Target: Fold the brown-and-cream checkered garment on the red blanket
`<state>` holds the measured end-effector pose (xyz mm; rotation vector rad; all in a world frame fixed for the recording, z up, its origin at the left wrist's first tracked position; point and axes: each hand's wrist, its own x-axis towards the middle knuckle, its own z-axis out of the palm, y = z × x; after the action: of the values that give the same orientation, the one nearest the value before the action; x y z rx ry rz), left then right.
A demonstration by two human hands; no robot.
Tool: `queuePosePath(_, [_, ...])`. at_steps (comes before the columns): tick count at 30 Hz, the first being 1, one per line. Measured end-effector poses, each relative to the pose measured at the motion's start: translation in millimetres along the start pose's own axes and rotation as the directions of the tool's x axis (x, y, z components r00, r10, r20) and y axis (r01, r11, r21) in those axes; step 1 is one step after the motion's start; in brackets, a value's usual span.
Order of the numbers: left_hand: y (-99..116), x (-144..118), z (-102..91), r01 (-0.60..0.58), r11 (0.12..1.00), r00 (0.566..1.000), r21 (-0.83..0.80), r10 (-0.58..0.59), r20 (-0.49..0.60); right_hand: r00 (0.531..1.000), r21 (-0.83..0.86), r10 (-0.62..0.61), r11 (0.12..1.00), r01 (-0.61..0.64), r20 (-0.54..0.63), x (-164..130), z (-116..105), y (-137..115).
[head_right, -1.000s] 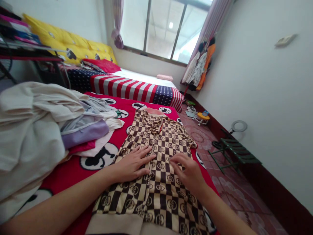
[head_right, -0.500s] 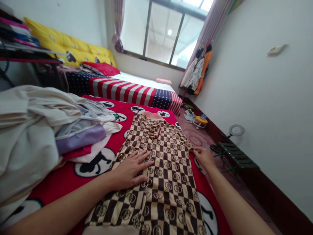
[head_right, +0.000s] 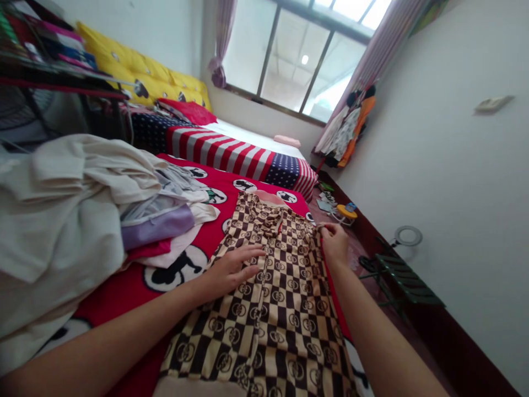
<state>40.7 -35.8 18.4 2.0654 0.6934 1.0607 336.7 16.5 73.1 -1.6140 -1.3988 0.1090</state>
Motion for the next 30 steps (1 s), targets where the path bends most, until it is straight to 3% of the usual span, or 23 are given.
queuePosePath(3, [-5,3,-1.7,0.032,0.996,0.998,-0.086,-0.037,-0.057,0.997,0.016,-0.050,0.999,0.049,0.064,12,39,-40])
queuePosePath(5, [-12,2,-1.1,0.078,0.985,0.994,-0.151,-0.087,-0.058,0.981,0.041,-0.082,0.996,0.076,0.173,10,63,-61])
queuePosePath(8, [-23,1,1.0,0.132,0.960,0.988,-0.245,-0.147,-0.045,0.933,0.128,-0.126,0.988,0.087,0.337,-9,70,-73])
queuePosePath(10, [-28,0,2.5,0.154,0.943,0.985,-0.296,-0.171,-0.034,0.909,0.117,-0.152,0.986,0.115,0.387,-31,53,-70])
queuePosePath(14, [-33,1,4.7,0.179,0.925,0.980,-0.334,-0.198,-0.023,0.865,-0.084,-0.081,0.986,0.141,0.496,-86,-13,-51])
queuePosePath(17, [-34,1,5.9,0.169,0.934,0.981,-0.314,-0.190,-0.037,0.789,-0.174,0.005,0.976,0.129,0.614,-133,-59,-46])
queuePosePath(20, [-30,1,6.3,0.134,0.965,0.988,-0.226,-0.148,-0.046,0.726,-0.332,0.067,0.915,0.228,0.684,-175,-91,-50])
queuePosePath(23, [-20,1,6.8,0.124,0.982,0.990,-0.139,-0.132,-0.045,0.750,-0.417,0.033,0.847,0.330,0.660,-207,-109,-47])
queuePosePath(27, [-14,1,8.1,0.138,0.984,0.990,-0.111,-0.140,-0.010,0.778,-0.368,-0.156,0.814,0.451,0.609,-229,-117,-34])
queuePosePath(30, [-22,9,6.0,0.219,0.968,0.976,-0.126,-0.219,0.009,0.764,-0.372,-0.106,0.825,0.425,0.636,-233,-120,-37])
